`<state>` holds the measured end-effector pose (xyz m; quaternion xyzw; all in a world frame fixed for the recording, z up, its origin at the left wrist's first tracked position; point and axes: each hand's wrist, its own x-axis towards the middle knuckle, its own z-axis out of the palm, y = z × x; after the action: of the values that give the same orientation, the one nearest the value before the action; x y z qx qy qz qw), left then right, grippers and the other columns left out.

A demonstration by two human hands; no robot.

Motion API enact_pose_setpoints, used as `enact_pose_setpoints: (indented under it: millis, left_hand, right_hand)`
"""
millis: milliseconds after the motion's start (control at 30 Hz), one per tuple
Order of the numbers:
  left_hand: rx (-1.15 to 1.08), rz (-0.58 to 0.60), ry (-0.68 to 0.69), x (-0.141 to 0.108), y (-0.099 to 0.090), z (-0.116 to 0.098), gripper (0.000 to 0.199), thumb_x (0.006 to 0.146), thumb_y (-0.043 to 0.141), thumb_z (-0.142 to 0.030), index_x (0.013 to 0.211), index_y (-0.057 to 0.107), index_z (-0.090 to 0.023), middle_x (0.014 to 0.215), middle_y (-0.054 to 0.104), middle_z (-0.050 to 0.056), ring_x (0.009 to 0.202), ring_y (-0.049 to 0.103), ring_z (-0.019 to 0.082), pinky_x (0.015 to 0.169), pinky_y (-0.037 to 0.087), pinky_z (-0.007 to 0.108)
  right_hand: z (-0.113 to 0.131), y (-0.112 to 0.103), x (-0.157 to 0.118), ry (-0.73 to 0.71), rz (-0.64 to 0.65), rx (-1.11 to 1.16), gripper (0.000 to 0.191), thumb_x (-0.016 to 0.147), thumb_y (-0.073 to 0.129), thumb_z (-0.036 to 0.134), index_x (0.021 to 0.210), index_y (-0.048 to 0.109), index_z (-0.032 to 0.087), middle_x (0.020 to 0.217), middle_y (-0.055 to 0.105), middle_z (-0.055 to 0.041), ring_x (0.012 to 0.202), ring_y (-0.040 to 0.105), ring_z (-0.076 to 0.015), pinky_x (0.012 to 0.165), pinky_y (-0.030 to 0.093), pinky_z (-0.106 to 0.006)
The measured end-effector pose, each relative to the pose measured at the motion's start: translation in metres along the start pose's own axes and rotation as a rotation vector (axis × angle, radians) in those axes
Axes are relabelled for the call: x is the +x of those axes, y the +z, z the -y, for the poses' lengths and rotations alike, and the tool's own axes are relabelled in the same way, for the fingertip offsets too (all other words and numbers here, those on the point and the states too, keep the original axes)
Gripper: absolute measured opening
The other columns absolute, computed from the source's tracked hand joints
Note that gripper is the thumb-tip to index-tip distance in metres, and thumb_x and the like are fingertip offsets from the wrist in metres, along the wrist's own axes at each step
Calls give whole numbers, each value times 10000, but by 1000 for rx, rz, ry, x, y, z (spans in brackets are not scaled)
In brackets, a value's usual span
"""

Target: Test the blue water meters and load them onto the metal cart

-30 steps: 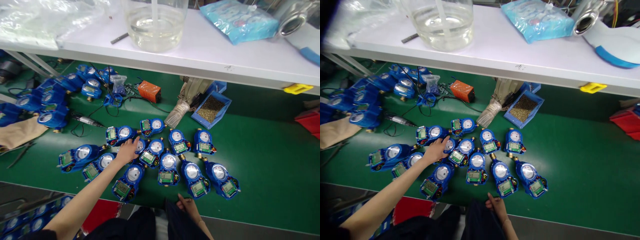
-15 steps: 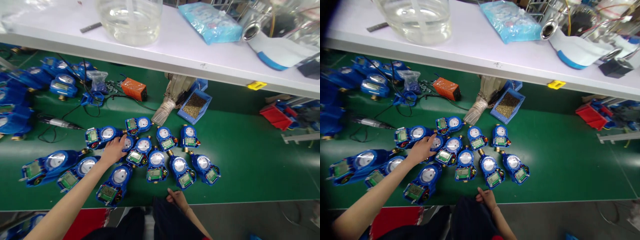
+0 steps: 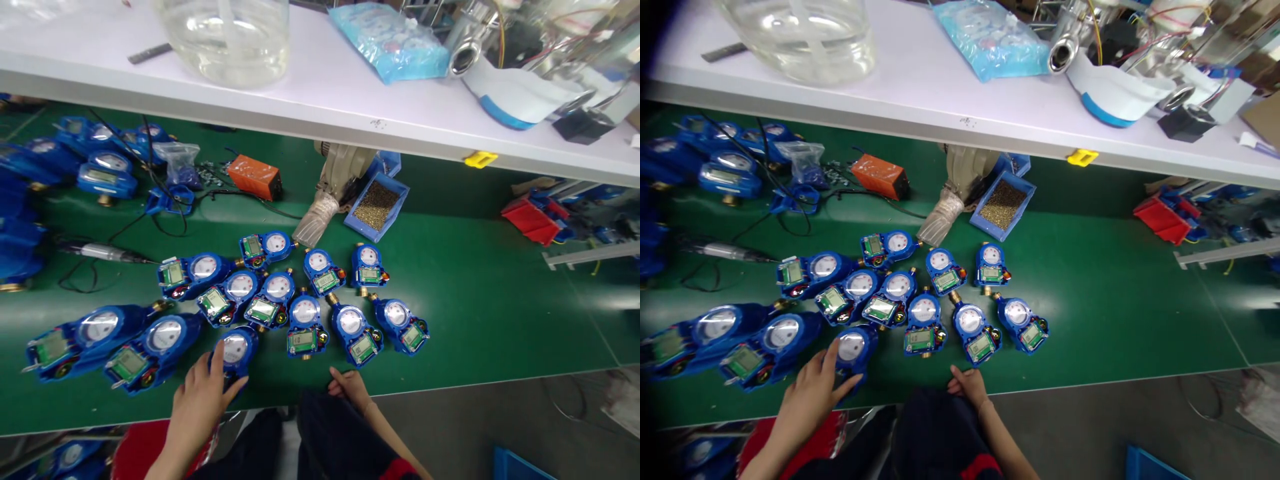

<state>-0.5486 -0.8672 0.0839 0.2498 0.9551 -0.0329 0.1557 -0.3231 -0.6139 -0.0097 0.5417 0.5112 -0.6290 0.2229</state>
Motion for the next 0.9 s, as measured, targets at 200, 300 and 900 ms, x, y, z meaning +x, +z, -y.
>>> enact_pose_setpoints:
  millis: [200, 300, 900]
  left_hand:
    - [77, -59, -135, -6, 4, -24, 776, 875, 425, -483, 1482, 119, -109, 1307, 413, 243, 1186, 390, 387, 816, 418, 495]
    - [54, -44, -172, 1, -1, -27, 779, 869, 431, -458, 1488, 99, -122, 1259, 451, 228, 1135, 419, 378, 825, 395, 520]
    - [1, -48, -253, 13, -2, -27, 802, 796, 470, -502, 1462, 198, -148, 1094, 528, 202, 1010, 483, 362, 821, 348, 497]
  right_hand:
    - [5, 0, -4, 32, 5, 11, 456, 751, 613, 563, 524, 629, 168, 465, 654, -18, 476, 614, -121, 525, 469, -201]
    - [7, 1, -6, 31, 14, 3, 453, 766, 603, 552, 526, 628, 168, 472, 660, -22, 473, 616, -120, 520, 474, -201]
    - [7, 5, -12, 26, 0, 48, 465, 776, 606, 545, 519, 603, 158, 462, 663, -40, 447, 621, -127, 478, 490, -201]
